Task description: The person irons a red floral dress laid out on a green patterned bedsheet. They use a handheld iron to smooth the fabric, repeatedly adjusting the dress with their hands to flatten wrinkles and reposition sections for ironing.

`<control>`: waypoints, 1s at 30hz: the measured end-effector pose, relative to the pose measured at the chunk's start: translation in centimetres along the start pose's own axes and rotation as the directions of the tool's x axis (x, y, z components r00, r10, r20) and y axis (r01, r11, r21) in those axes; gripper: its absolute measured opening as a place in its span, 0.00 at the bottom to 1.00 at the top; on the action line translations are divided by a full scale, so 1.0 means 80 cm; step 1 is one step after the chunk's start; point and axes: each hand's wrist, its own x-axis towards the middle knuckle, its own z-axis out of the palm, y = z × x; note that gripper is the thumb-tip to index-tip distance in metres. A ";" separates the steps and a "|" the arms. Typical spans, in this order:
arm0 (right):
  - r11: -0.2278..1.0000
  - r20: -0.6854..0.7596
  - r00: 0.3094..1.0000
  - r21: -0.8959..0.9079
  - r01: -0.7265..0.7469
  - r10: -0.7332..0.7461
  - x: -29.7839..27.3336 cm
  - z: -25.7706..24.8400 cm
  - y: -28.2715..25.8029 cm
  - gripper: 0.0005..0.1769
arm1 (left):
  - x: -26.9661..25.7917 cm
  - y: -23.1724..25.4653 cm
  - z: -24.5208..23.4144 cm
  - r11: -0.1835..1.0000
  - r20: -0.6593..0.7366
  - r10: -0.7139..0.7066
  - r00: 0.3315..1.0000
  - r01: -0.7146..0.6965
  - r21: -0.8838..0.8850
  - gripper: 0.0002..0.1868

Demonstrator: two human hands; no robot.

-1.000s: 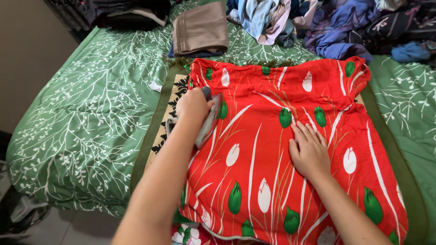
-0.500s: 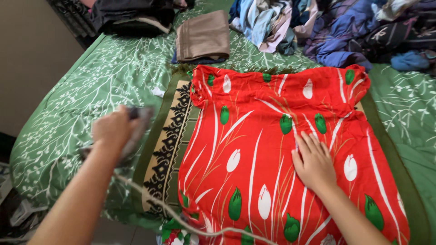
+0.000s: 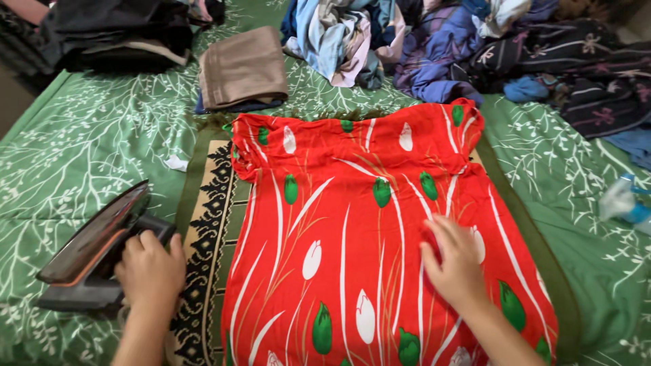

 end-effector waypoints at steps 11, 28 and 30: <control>0.774 0.046 0.807 -0.319 -0.547 0.589 -0.047 -0.069 0.141 0.32 | -0.121 0.123 -0.081 0.924 -0.156 0.075 0.985 -0.128 -0.362 0.15; 0.777 0.151 0.774 0.057 -0.627 0.615 -0.136 -0.089 0.162 0.39 | -0.247 -0.011 0.021 0.809 0.119 -0.169 0.978 0.206 -0.550 0.11; 0.784 0.174 0.775 0.027 -0.620 0.607 -0.137 -0.086 0.162 0.42 | -0.259 -0.025 0.045 0.830 0.178 -0.184 0.967 0.250 -0.499 0.14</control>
